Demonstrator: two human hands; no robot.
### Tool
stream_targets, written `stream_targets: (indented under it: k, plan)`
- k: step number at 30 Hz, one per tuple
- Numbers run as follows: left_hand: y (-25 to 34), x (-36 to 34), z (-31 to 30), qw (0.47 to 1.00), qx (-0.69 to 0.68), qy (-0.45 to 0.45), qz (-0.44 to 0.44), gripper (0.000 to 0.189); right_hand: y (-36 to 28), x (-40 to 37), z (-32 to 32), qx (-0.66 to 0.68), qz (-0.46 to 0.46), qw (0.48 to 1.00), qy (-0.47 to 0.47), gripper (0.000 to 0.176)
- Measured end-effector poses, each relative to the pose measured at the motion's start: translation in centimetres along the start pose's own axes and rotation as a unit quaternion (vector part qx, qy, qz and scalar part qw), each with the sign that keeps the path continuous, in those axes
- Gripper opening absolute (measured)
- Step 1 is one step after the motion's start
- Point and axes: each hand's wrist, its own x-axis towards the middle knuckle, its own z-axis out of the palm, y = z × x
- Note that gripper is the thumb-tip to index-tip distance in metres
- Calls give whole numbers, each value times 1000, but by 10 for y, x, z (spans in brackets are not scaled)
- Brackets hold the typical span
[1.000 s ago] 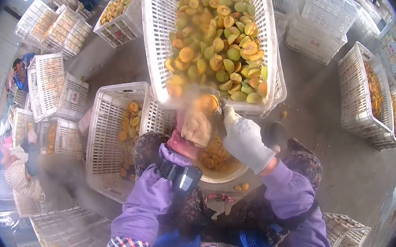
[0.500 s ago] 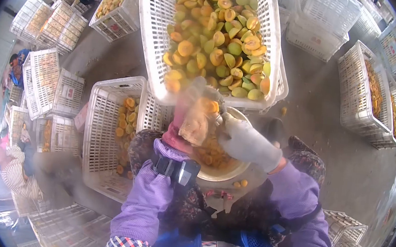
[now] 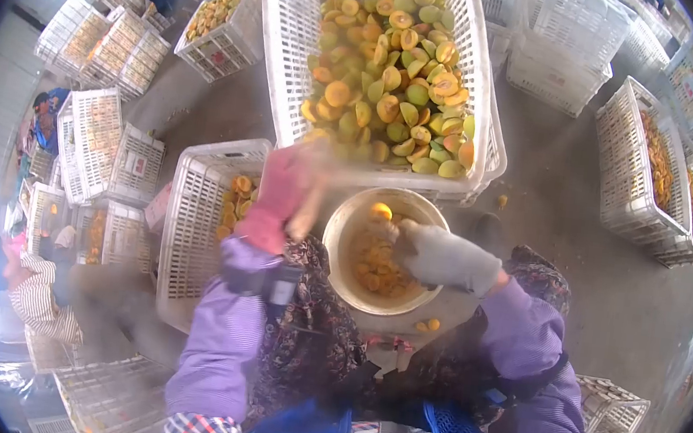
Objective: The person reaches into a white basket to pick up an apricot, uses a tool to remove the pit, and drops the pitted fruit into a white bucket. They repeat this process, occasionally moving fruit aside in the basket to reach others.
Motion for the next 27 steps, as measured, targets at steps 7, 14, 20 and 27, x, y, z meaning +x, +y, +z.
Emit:
stream_targets:
  k: [7,14,20,27]
  plan:
    - [0,-14,-54,820,558,46,124,37,17,4,28,-320,12,946,-37,22]
    - [-20,96,21,784,575,-232,-15,34,20,4,19,-271,-22,960,74,18]
    - [-16,106,27,796,559,-224,56,27,17,5,0,-186,-83,955,217,21]
    - [15,45,26,988,-11,-157,-6,28,15,21,12,-99,-202,897,380,23]
